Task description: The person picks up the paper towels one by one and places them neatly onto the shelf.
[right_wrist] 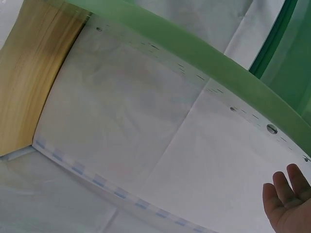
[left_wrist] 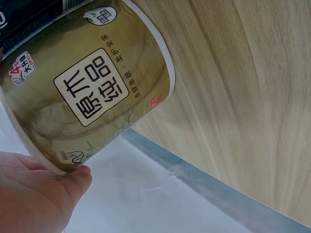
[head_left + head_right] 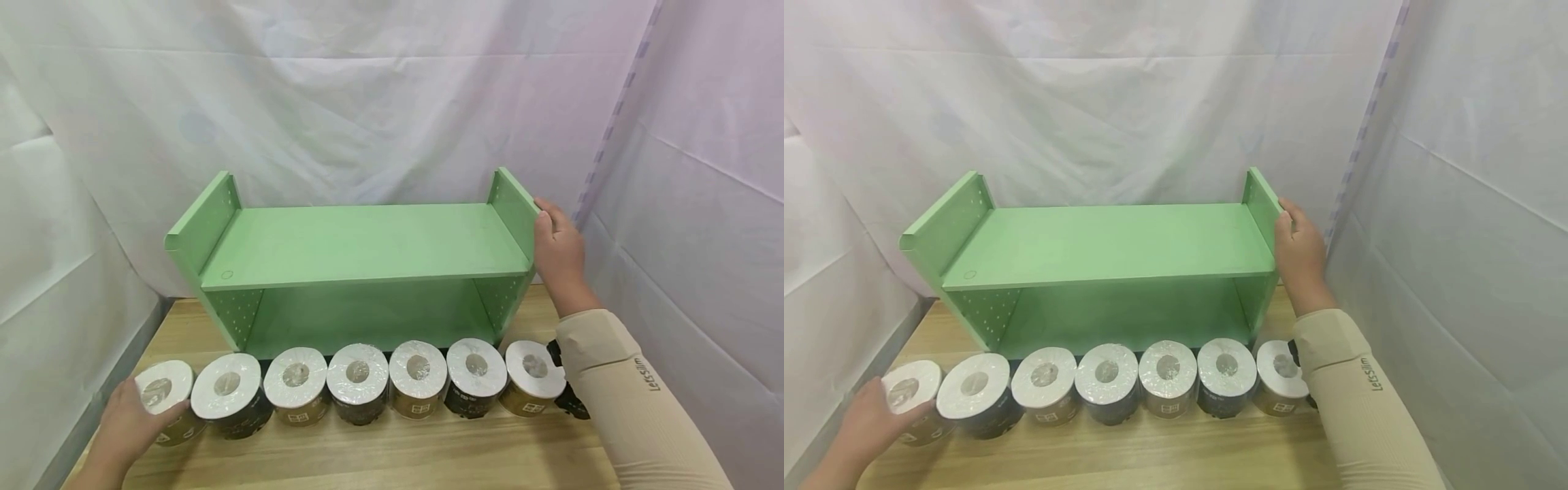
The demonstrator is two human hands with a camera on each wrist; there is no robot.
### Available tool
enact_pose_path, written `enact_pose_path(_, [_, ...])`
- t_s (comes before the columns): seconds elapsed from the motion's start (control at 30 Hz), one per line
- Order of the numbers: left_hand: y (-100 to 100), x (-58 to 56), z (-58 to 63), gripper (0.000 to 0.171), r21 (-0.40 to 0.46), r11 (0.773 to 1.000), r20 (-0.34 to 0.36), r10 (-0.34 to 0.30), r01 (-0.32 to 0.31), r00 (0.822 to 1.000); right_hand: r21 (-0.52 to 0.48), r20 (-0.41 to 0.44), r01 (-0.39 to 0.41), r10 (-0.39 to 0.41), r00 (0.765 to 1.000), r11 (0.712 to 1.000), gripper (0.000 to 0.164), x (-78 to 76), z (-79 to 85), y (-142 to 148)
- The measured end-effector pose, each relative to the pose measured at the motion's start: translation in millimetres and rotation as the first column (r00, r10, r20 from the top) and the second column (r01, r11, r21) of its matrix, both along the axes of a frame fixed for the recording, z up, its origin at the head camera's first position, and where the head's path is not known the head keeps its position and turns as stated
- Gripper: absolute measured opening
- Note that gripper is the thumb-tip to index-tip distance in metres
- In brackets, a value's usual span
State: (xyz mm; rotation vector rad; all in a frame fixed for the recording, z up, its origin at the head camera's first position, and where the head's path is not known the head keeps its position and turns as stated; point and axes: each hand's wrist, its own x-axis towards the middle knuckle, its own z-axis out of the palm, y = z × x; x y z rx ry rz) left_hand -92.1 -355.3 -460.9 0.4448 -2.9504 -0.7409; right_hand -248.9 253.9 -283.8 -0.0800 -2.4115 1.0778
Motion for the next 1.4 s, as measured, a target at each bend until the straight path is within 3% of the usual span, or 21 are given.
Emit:
enact_pose_path(0.4, [-3.2, -1.8, 5.1, 0.110, -0.010, 1.000, 0.021, 0.004, -0.003, 1.000, -0.065, 0.008, -0.015, 0.016, 1.000, 0.998, 0.055, -3.6, -2.6, -4.4])
enact_pose_path(0.7, [1.6, -5.3, 9.1, 0.116, 0.010, 0.998, 0.128, 0.066, -0.068, 0.990, -0.095, 0.017, 0.005, -0.004, 1.000, 0.995, 0.055, -4.3, -1.2, -5.9])
enact_pose_path(0.93, [2.1, -5.1, 7.0, 0.113, 0.013, 0.998, 0.103, 0.065, -0.067, 0.993, -0.119, 0.011, 0.009, -0.008, 1.000, 0.993, 0.055, -5.8, -1.9, -5.2])
enact_pose_path(1.27, [5.3, -1.9, 1.8, 0.106, 0.036, 0.997, -0.014, 0.068, -0.067, 0.998, -0.094, 0.018, 0.019, -0.017, 1.000, 0.995, 0.055, -4.5, -0.8, -3.2])
enact_pose_path(1.4, [3.4, -1.1, 0.2, 0.104, 0.040, 0.996, -0.015, 0.078, -0.078, 0.997, -0.106, 0.028, 0.010, -0.007, 1.000, 0.994, 0.055, -2.7, -0.8, -2.8])
